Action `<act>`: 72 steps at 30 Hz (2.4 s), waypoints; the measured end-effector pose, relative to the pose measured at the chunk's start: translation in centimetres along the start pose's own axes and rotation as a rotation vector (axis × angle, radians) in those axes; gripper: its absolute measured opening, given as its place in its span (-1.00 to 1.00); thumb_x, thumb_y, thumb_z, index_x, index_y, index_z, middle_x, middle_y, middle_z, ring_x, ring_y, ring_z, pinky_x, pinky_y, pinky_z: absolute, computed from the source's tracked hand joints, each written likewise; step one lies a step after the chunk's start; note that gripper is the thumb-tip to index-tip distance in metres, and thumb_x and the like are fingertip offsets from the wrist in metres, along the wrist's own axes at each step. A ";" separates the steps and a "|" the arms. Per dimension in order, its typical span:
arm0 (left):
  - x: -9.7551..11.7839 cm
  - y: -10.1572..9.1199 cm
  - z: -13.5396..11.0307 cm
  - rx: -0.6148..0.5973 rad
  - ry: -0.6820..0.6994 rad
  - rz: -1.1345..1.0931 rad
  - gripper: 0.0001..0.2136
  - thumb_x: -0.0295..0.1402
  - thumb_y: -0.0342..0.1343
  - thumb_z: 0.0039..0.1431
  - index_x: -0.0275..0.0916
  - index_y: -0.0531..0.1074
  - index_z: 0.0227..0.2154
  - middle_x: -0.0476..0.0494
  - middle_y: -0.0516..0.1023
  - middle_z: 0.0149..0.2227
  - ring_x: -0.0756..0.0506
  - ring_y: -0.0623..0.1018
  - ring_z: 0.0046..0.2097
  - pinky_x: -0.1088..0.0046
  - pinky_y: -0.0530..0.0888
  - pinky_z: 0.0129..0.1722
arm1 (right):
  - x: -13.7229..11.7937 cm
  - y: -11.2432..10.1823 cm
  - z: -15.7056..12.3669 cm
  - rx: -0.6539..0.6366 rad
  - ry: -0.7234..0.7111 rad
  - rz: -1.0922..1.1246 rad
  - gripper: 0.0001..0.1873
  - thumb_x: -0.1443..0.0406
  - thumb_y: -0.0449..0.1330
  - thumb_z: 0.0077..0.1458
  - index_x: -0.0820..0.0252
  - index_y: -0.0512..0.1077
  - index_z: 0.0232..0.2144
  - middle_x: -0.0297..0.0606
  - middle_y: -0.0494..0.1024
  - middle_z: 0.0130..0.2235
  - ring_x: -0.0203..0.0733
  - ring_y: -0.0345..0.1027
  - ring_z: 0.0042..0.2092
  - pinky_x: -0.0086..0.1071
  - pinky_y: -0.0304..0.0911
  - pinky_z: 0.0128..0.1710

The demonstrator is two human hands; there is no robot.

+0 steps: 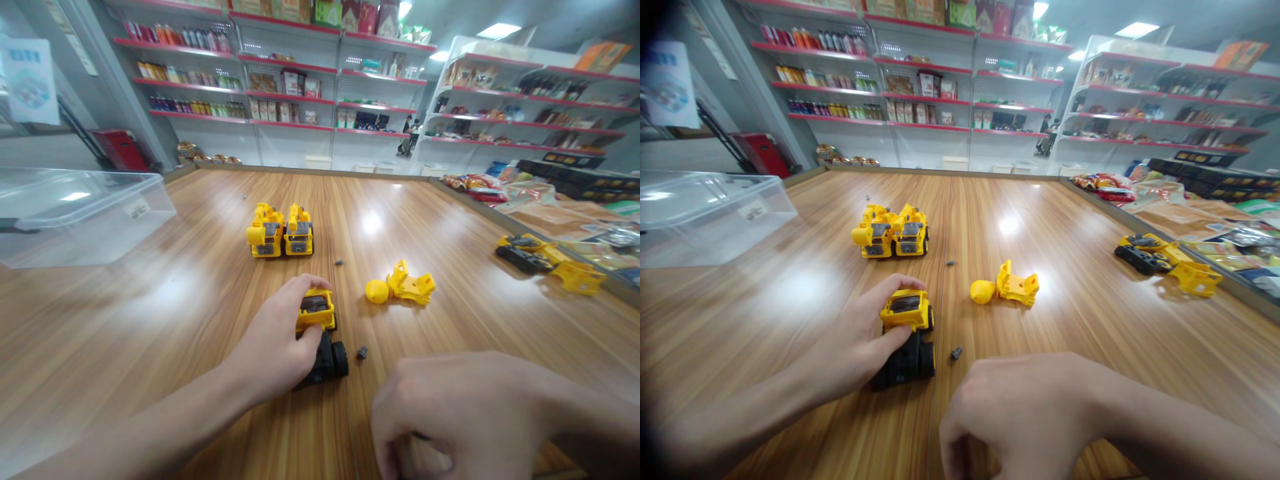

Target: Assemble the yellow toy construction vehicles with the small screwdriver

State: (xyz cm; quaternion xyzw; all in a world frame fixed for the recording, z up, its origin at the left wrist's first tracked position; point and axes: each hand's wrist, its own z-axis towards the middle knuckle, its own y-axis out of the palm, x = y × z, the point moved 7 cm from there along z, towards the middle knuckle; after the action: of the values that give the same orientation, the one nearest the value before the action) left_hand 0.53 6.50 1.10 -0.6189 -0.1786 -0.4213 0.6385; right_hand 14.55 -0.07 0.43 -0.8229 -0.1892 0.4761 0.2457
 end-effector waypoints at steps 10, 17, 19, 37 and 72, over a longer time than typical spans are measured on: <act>-2.2 0.5 0.7 -0.012 -0.195 -0.290 -0.71 -0.20 0.17 0.11 -0.22 0.43 -0.14 -0.11 0.59 -0.22 -0.17 0.58 -0.22 0.30 0.48 -0.23 | 0.6 -2.0 0.2 0.298 -0.093 0.142 -0.83 0.28 0.28 0.05 0.28 0.54 -0.51 -0.40 0.46 -0.58 -0.43 0.18 -0.57 -0.56 0.08 -0.58; -0.6 0.1 0.3 -0.062 -0.292 -0.595 -0.72 -0.15 0.15 0.10 -0.27 0.49 -0.27 -0.12 0.57 -0.32 -0.13 0.54 -0.30 0.39 0.44 -0.34 | 4.4 -7.6 -3.2 1.135 0.021 0.489 -0.62 0.08 0.11 0.25 0.28 0.55 -0.25 -0.24 0.56 -0.41 -0.47 0.05 -0.66 -0.50 -0.05 -0.71; 0.3 1.3 -0.2 -0.228 -0.322 -0.713 -0.73 -0.17 0.16 0.08 -0.27 0.49 -0.27 -0.10 0.54 -0.35 -0.10 0.52 -0.34 0.41 0.42 -0.36 | 5.4 -7.3 -2.9 1.162 0.125 0.469 -0.60 0.05 0.11 0.23 0.26 0.53 -0.20 -0.33 0.48 -0.50 -0.44 0.07 -0.64 -0.49 -0.04 -0.69; 1.4 3.4 -1.5 -0.486 -0.287 -0.582 -0.87 -0.32 0.17 0.07 -0.28 0.48 -0.37 -0.05 0.50 -0.39 -0.04 0.43 -0.37 0.46 0.36 -0.35 | 2.5 -6.0 -1.1 0.998 0.153 -0.182 -0.72 0.21 0.02 0.33 0.15 0.51 -0.15 -0.28 0.54 -0.33 -0.23 0.39 -0.30 -0.37 0.20 -0.29; 1.1 4.1 -1.0 -0.362 -0.336 -0.983 -0.69 -0.16 0.03 0.27 -0.31 0.52 -0.20 -0.12 0.53 -0.37 -0.06 0.49 -0.33 0.46 0.40 -0.32 | -0.4 -5.5 -2.0 0.968 -0.049 -0.545 -0.64 0.38 0.05 0.25 0.23 0.38 0.08 -0.23 0.46 -0.35 -0.22 0.33 -0.34 -0.35 0.19 -0.38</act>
State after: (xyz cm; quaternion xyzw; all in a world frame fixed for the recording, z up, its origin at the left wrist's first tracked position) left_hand 3.93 4.70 -0.88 -0.6213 -0.4707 -0.5892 0.2127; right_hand 15.73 3.75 4.79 -0.5259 -0.1604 0.4468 0.7057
